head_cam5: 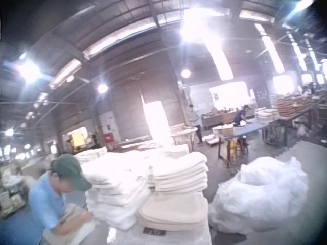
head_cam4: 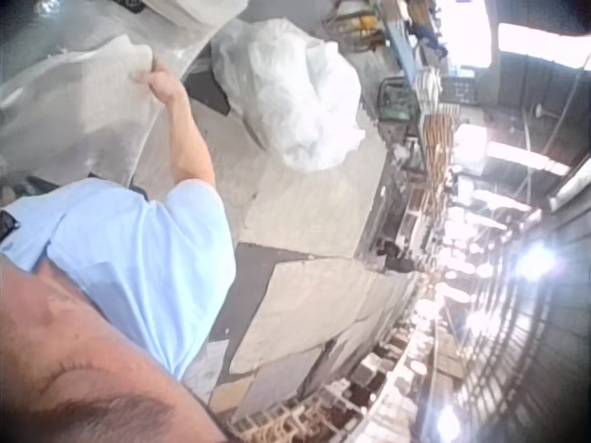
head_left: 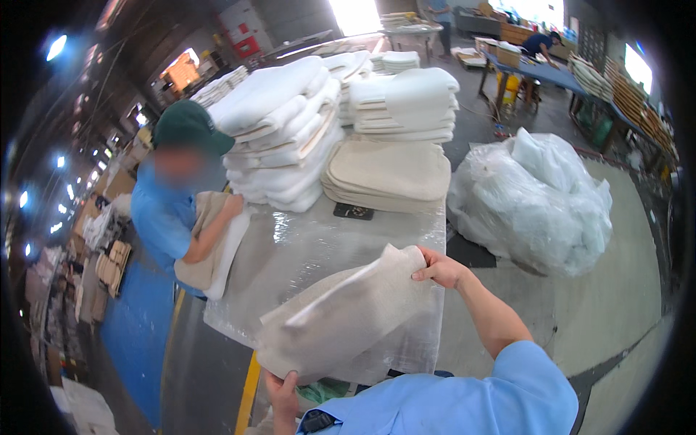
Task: The person inserts foam inserts into fabric cushion covers by hand, aligns the edges, and places the finished cushions on a stack. The coworker across the table performs similar actions with other cushions.
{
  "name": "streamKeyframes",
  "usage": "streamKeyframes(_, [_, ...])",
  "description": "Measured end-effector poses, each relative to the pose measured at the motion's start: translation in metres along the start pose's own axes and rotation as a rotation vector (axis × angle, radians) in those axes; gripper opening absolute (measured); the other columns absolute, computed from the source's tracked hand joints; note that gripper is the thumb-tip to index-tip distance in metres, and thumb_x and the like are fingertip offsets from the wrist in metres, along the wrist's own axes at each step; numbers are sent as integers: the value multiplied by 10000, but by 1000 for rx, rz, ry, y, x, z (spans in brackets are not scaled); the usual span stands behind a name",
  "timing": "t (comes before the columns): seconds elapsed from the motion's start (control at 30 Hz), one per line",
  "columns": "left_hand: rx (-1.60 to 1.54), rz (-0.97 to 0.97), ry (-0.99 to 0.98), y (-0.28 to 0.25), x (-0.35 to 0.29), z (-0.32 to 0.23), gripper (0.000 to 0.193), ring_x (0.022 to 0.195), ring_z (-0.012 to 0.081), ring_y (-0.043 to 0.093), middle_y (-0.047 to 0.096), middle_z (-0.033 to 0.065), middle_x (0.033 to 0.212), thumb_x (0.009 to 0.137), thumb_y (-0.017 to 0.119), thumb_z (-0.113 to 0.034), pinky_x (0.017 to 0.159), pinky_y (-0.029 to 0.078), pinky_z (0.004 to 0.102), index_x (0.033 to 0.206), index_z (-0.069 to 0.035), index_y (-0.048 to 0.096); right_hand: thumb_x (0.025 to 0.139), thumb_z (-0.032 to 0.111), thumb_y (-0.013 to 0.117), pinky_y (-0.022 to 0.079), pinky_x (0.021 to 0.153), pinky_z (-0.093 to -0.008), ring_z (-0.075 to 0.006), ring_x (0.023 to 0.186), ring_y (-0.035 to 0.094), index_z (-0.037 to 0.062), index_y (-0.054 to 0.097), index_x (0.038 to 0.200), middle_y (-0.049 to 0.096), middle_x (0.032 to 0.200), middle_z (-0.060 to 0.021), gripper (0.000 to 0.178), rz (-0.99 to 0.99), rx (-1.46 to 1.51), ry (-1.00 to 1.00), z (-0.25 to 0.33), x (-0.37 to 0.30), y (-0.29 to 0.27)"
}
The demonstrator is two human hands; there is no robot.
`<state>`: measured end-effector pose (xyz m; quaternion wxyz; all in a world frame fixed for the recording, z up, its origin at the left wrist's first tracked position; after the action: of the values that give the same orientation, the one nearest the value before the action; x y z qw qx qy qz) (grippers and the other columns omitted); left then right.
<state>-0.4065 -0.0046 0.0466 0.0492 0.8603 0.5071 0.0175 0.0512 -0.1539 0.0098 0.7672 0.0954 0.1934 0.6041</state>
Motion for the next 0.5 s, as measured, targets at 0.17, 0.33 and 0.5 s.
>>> streamKeyframes(0.17, [213, 65, -275, 2, -33, 68, 735, 1226, 228, 655, 685, 115, 1326, 803, 913, -29, 1048, 534, 371, 1437, 29, 547, 824, -138, 717, 453, 1157, -367, -190, 1338, 565, 125, 605, 1445, 644, 1402, -27, 683, -43, -232, -143, 26, 28, 2])
streamKeyframes(0.33, [301, 179, -287, 44, -67, 107, 889, 1231, 216, 635, 649, 143, 1383, 793, 948, -86, 1033, 525, 340, 1518, 48, 451, 827, -172, 662, 485, 1099, -338, -199, 1272, 592, 125, 629, 1424, 663, 1311, -40, 668, -208, -132, -167, 14, 68, -13])
streamKeyframes(0.5, [199, 344, -561, 102, -61, 113, 974, 1350, 237, 537, 571, 165, 1471, 836, 927, -177, 1132, 437, 363, 1589, 43, 350, 915, -22, 701, 473, 1096, -354, -217, 1252, 605, 115, 540, 1547, 643, 1372, -83, 667, -496, -19, -315, -17, 90, -36])
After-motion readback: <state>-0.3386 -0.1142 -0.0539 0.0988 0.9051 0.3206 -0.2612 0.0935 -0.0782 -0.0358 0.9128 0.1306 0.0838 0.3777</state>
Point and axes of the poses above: each hand's wrist, its own x-axis towards the middle knuckle, its own y-axis out of the palm, z = x × y, the point moved 9 cm from there along x, towards the middle knuckle
